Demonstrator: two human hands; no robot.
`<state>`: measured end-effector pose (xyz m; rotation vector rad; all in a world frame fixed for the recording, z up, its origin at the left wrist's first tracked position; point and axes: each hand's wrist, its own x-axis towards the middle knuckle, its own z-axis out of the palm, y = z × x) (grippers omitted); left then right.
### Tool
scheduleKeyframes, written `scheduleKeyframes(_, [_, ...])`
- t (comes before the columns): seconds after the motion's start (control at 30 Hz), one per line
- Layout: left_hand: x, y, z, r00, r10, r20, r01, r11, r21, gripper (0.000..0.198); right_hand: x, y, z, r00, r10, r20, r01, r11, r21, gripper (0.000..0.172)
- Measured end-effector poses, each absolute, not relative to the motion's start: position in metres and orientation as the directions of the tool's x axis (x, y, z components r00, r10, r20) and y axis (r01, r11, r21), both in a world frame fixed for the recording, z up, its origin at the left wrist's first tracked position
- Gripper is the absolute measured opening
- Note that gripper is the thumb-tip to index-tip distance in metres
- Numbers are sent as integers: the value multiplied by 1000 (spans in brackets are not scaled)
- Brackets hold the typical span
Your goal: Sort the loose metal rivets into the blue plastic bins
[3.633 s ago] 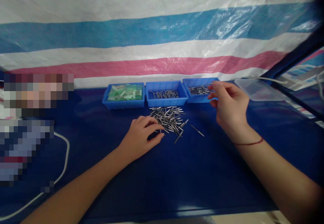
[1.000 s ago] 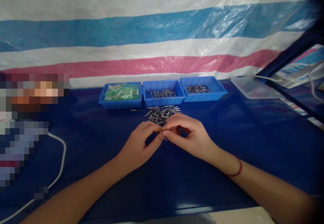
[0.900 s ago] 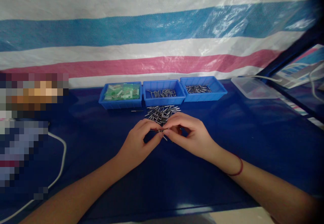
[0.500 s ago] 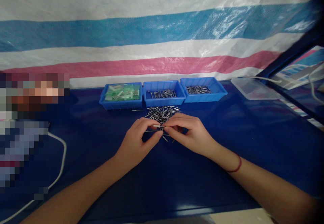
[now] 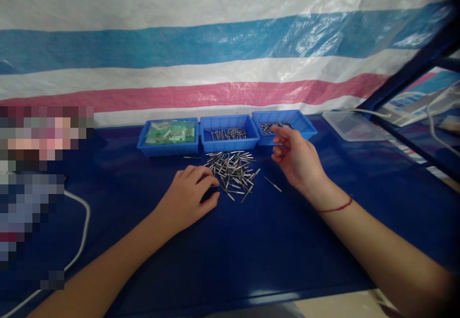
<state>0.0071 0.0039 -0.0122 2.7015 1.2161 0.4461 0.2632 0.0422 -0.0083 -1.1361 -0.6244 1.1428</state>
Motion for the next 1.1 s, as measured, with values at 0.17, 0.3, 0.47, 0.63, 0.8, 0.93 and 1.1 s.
scheduleKeyframes(0.17, [7,5,-10,627,761,165,744,-648,163,15,248,31,-11,227,969,-99,-325,-20,-945,19])
scheduleKeyframes(0.3, [7,5,-9,642,755,134,747,-655,116,18,238,22,-12,147,989,4,-143,26,-989,19])
scheduleKeyframes(0.47, [9,8,-15,619,774,132,772,-631,83,16,231,12,-13,-49,985,167,179,173,-968,20])
scheduleKeyframes(0.63, [14,5,-15,577,774,261,691,-633,348,16,221,0,-15,-294,871,393,421,487,-765,15])
scheduleKeyframes(0.8, [25,-8,-11,433,865,253,567,-480,669,13,213,-10,-16,-357,830,429,423,553,-717,8])
scheduleKeyframes(0.93, [29,-13,-12,386,888,252,492,-429,758,13,211,-13,-18,-314,822,475,365,566,-739,5])
scheduleKeyframes(1.1, [29,-13,-13,357,895,267,449,-415,791,7,210,-14,-19,-261,832,489,337,553,-762,6])
